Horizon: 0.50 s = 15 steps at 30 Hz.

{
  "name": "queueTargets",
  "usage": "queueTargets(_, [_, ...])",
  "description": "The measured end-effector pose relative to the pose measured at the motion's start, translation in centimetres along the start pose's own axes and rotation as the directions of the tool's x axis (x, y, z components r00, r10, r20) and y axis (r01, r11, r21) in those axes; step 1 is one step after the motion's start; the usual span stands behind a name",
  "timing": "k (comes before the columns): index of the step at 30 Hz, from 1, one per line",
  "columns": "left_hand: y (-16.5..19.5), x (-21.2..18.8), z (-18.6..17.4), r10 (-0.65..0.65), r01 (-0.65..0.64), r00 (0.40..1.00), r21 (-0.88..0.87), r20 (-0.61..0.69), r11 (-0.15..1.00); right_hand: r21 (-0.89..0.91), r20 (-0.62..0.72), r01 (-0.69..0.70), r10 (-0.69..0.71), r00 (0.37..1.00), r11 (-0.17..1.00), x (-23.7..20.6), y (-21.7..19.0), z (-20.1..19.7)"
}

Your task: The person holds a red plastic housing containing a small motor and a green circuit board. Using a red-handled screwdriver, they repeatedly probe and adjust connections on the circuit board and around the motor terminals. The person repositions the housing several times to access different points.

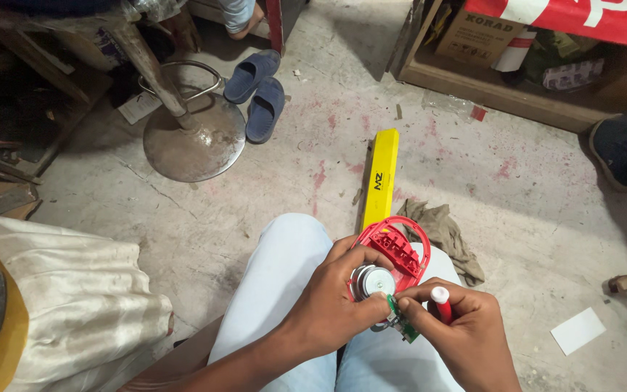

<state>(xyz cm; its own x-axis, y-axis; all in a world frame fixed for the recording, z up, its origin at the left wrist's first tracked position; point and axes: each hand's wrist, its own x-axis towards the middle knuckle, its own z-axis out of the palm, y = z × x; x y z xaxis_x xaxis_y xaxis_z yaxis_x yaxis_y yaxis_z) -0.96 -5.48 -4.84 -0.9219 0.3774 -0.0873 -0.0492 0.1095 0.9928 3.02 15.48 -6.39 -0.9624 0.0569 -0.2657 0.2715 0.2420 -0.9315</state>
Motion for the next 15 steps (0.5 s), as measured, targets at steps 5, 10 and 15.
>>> queueTargets(5, [-0.03,-0.15,0.05,0.009,-0.009,1.0,0.016,-0.003,1.0,0.004,-0.006,-0.034,0.034,0.999,0.999,-0.11,-0.21,0.14])
queueTargets(10, [0.05,-0.27,0.15,0.022,-0.022,1.0,0.028,-0.004,0.999,0.008,-0.005,-0.032,0.032,0.999,0.999,-0.21,-0.34,0.13])
queueTargets(15, [-0.02,-0.4,0.19,0.001,-0.001,1.0,0.048,-0.003,0.999,-0.021,-0.02,-0.047,0.046,0.999,0.999,-0.41,-0.78,0.42])
